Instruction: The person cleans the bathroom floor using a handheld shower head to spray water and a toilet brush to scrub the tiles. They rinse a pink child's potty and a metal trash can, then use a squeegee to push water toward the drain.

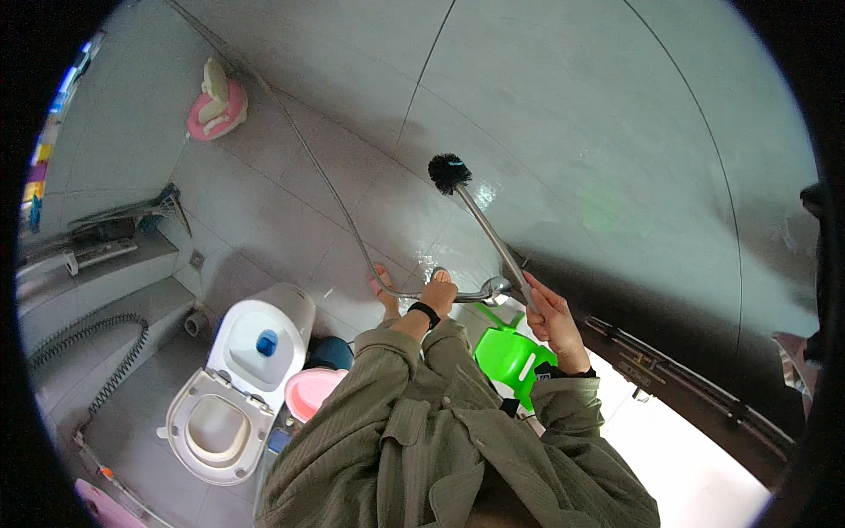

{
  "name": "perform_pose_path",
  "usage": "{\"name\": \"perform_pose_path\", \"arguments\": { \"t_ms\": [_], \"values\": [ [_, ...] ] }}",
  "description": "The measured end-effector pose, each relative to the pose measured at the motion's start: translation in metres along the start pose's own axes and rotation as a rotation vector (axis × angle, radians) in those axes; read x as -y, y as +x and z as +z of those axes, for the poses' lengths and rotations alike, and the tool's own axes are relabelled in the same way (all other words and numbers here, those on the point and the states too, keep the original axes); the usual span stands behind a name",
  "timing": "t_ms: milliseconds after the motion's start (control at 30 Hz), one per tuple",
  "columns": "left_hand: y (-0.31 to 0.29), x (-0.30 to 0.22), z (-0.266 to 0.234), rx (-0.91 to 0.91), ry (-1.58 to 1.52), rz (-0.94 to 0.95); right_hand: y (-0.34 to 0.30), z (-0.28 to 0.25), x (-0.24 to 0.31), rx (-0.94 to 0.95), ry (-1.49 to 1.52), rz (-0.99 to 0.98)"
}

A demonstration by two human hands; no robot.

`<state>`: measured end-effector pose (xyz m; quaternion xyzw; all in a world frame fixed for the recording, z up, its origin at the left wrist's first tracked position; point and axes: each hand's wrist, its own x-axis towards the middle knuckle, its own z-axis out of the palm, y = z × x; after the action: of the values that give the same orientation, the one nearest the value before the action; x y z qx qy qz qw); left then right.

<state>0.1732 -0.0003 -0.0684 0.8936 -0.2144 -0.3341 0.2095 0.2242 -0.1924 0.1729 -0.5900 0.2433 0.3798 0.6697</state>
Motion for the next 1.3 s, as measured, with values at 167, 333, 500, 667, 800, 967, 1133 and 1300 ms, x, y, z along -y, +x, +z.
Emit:
{"name": "perform_pose_path", "arguments": {
  "t_ms": [167, 333, 500, 667, 800, 967, 1133, 1300],
  "values": [
    [0.026, -0.033, 0.028, 0.086, -0.159, 0.001, 0.014, -0.014, 0.002, 0.019, -0.035, 0.052],
    [0.067, -0.049, 0.059, -0.105, -0.321, -0.079, 0.072, -0.058, -0.002, 0.093, -0.089, 0.160],
    [0.082, -0.031, 0.046, 0.194, -0.194, -0.327, 0.100, -0.092, 0.017, 0.196, -0.177, 0.186],
    [0.035, 0.011, 0.045, 0.008, -0.488, -0.488, 0.101, -0.098, 0.045, 0.228, -0.234, 0.218],
    [0.018, 0.042, 0.074, 0.113, -0.113, -0.557, 0.090, -0.105, 0.046, 0.223, -0.270, 0.148],
    [0.003, 0.020, 0.095, 0.163, 0.060, -0.511, 0.072, -0.105, 0.030, 0.256, -0.245, 0.205],
    [0.007, -0.006, 0.106, -0.014, -0.349, -0.542, 0.071, -0.099, 0.029, 0.246, -0.295, 0.210],
    [-0.020, -0.004, 0.126, 0.115, -0.324, -0.531, 0.052, -0.092, 0.027, 0.208, -0.322, 0.184]
  ]
}}
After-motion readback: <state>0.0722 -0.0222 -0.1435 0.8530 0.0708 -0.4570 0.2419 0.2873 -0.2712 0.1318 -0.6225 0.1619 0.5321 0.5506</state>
